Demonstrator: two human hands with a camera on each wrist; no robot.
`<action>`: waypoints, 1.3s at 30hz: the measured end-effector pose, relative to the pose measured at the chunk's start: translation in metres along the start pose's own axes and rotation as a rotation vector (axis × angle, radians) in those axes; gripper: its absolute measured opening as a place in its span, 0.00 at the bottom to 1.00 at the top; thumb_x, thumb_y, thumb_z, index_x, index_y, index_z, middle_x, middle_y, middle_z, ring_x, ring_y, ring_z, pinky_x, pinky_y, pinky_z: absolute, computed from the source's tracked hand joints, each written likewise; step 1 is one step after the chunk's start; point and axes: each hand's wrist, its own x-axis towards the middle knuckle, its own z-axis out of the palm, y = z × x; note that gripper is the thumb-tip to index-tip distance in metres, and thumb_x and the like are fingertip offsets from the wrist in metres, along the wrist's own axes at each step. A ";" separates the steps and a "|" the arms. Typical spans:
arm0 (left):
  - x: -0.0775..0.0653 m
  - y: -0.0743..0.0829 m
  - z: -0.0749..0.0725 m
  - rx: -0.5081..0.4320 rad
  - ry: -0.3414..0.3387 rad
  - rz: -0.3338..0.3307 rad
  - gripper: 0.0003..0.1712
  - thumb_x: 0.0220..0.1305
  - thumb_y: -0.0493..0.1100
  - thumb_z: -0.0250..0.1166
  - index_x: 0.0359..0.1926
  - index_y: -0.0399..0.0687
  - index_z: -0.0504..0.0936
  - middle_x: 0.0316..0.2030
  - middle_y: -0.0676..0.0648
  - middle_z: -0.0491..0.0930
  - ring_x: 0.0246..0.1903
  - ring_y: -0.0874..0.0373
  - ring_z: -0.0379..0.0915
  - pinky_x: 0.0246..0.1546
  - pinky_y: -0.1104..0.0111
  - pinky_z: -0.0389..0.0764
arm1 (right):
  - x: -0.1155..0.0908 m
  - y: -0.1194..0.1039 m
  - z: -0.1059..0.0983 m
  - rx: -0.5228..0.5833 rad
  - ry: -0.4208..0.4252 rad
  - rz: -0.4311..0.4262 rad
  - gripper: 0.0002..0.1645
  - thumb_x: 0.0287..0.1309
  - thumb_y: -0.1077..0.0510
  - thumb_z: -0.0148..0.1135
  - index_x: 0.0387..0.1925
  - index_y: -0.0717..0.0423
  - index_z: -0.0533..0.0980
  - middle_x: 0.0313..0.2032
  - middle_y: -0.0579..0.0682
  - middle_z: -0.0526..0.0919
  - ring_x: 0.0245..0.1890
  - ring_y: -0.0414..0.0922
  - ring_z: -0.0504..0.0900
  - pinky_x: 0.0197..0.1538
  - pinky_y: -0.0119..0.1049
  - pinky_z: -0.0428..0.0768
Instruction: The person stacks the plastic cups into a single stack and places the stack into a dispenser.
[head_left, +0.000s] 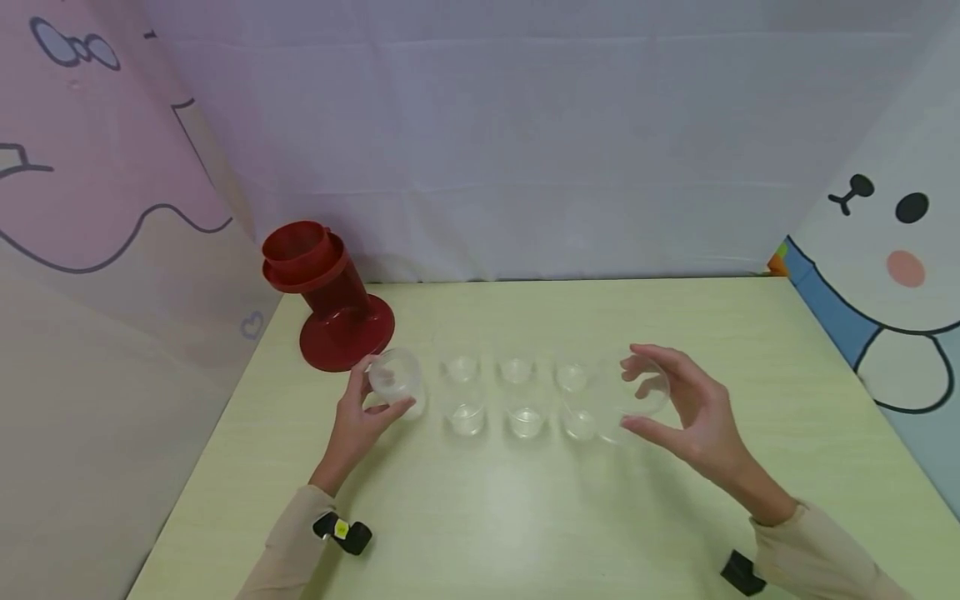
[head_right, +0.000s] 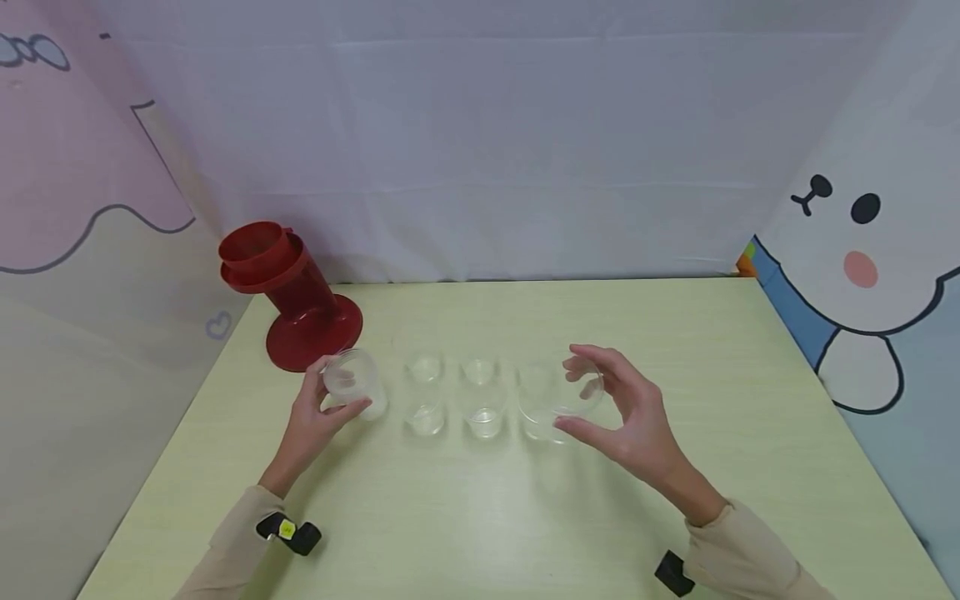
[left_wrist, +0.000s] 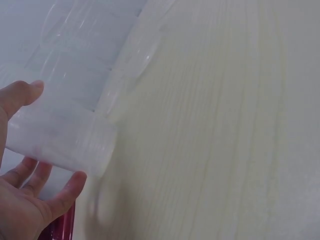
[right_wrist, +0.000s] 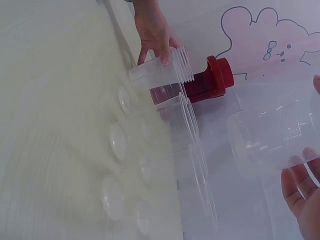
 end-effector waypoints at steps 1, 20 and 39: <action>0.000 0.000 0.000 0.003 0.000 -0.001 0.44 0.55 0.40 0.71 0.67 0.53 0.54 0.65 0.43 0.61 0.63 0.42 0.59 0.51 0.49 0.74 | 0.001 0.000 0.001 0.000 -0.004 0.000 0.45 0.31 0.85 0.67 0.58 0.79 0.63 0.47 0.66 0.75 0.47 0.51 0.75 0.42 0.33 0.77; -0.002 -0.002 -0.003 -0.009 -0.007 0.009 0.46 0.55 0.40 0.71 0.68 0.50 0.53 0.65 0.42 0.60 0.63 0.42 0.59 0.50 0.48 0.75 | 0.014 0.003 0.021 -0.020 -0.091 0.024 0.47 0.30 0.85 0.67 0.60 0.75 0.63 0.49 0.59 0.77 0.50 0.51 0.75 0.44 0.32 0.79; 0.001 -0.004 -0.001 -0.016 -0.005 0.031 0.45 0.55 0.40 0.71 0.68 0.53 0.54 0.64 0.43 0.61 0.62 0.42 0.59 0.50 0.49 0.75 | 0.021 0.013 0.036 -0.015 -0.118 0.027 0.48 0.32 0.84 0.69 0.61 0.72 0.64 0.50 0.59 0.77 0.51 0.52 0.75 0.45 0.33 0.79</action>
